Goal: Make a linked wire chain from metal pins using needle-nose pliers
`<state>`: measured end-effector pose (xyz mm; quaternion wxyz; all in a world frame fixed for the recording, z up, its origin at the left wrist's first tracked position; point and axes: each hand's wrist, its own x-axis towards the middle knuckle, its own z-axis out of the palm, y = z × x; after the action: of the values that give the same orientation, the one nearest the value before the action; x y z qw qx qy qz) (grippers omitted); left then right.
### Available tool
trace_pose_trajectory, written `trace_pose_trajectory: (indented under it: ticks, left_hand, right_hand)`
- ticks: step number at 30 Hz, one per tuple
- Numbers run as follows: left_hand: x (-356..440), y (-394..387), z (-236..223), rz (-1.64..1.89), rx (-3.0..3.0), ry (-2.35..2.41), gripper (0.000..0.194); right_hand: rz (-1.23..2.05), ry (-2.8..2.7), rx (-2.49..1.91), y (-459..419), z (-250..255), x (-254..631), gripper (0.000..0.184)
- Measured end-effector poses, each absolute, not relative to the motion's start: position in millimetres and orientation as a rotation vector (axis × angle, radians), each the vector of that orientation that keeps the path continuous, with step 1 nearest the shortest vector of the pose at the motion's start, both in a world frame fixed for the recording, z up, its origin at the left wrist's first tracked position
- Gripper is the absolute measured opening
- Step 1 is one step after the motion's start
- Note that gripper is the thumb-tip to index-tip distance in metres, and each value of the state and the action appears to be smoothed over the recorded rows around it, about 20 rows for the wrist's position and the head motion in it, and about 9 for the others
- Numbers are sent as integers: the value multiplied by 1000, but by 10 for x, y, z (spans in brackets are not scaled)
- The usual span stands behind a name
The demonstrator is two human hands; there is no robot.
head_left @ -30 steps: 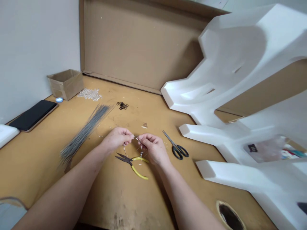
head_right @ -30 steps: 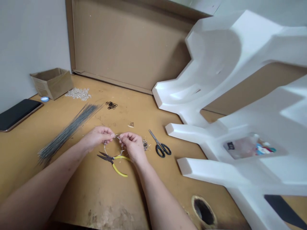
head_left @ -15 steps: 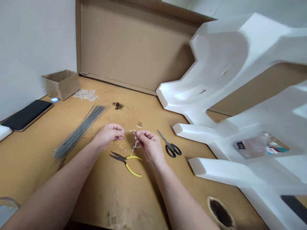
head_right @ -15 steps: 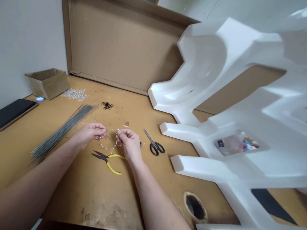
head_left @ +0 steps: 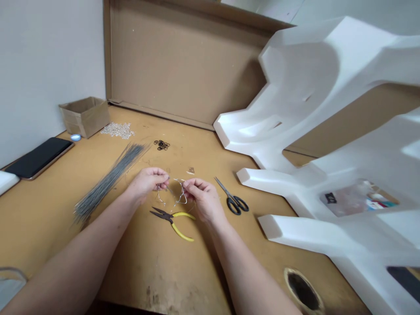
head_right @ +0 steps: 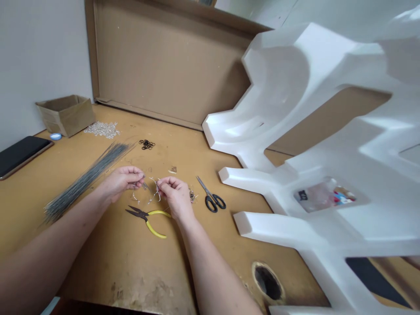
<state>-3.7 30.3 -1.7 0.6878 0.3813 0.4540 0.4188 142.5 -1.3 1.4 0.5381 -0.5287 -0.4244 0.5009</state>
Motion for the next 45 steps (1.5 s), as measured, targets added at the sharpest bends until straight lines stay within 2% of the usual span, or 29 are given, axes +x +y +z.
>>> trace_pose_trajectory:
  ticks: [18,37,45]
  left_hand:
    - [-10,292,-31,930,825,973,14]
    - [-23,325,-65,1063,859,959,12]
    - [-26,310,-42,1079,895,959,10]
  right_hand:
    - [1113,-911,-1249,14,-1,1443,10]
    - [1151,-1052,-1248,-45,38,1418,12]
    - [1185,-1054,-1248,-20,18,1446,18]
